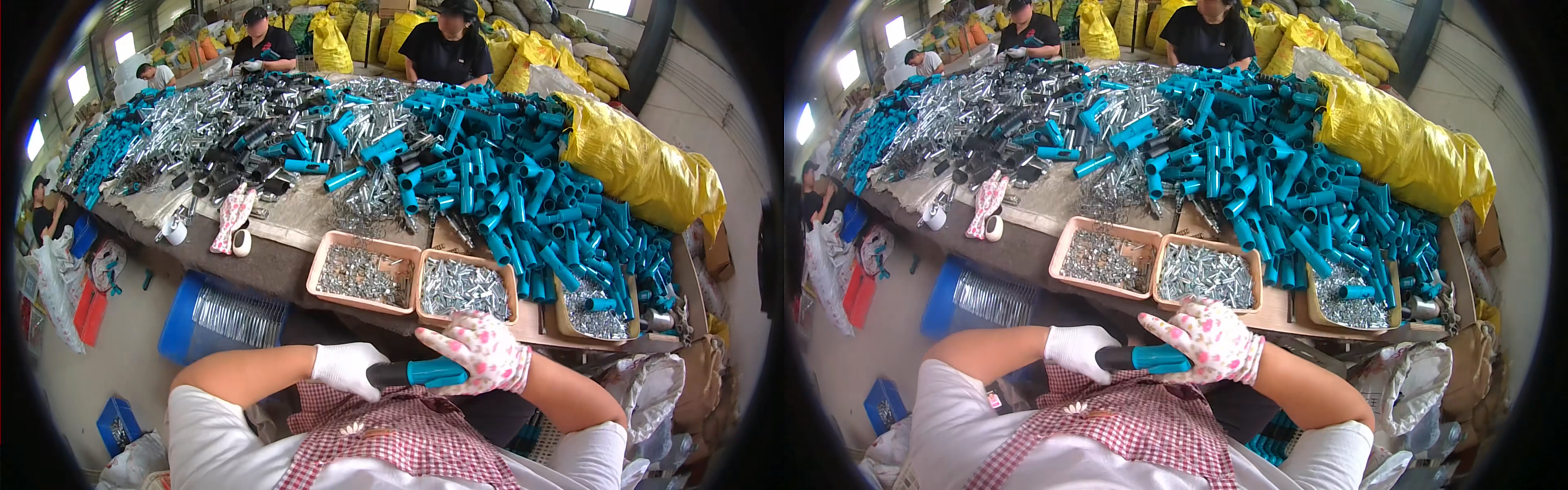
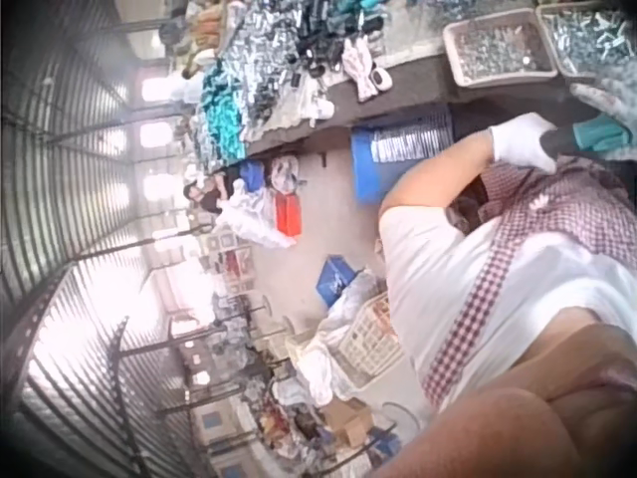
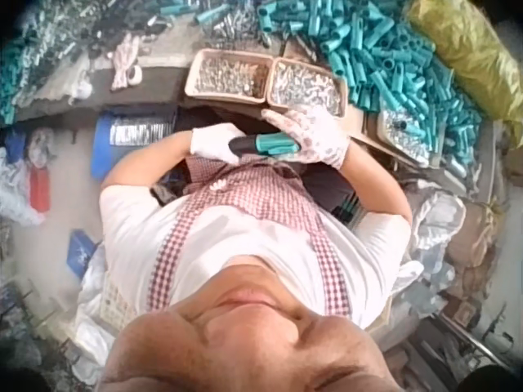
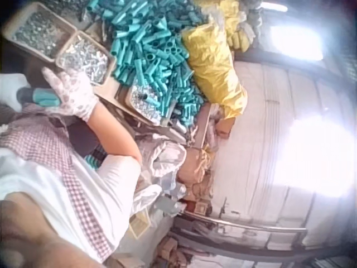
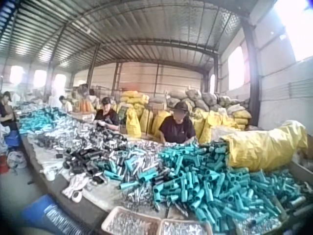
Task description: The person assembles tool handles by fitting metal rods, springs, and fasteners into plastic casings by hand, then places the completed handles into a plastic basket.
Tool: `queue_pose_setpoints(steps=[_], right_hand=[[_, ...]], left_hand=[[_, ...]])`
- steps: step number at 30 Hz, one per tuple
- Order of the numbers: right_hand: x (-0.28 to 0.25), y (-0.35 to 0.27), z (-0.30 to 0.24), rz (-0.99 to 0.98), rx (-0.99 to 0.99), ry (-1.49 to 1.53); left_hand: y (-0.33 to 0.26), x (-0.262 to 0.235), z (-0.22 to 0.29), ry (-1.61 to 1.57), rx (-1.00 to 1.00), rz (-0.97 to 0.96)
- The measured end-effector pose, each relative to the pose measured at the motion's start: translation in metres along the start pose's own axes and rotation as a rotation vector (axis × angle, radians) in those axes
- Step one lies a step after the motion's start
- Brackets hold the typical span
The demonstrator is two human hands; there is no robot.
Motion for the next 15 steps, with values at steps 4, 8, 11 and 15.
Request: queue_pose_setpoints(steps=[4, 8, 11, 15], right_hand=[[0.037, -0.018, -0.014, -0.273, 0.549, 0.565], [0.054, -0.011, -0.022, 0.112, 0.944, 1.66], [0.044, 0.019, -0.026, 0.156, 0.575, 0.951], [0.054, 0.068, -0.008, -0.191, 0.157, 0.549]], left_hand=[[-0.006, -0.012, 0.012, 0.565, -0.217, 0.282], [-0.025, -0.054, 0.008, 0.889, -0.031, 0.982], [-0.034, -0.089, 0.004, 0.865, -0.247, 1.656], [-0.028, -0.094, -0.025, -1.478, 0.425, 1.098]])
Point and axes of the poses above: each hand's wrist, its own y-axis towards the middle knuckle, its own x-axis out of the palm, z = x × y, the point moved 3 cm from there along y, towards the middle knuckle
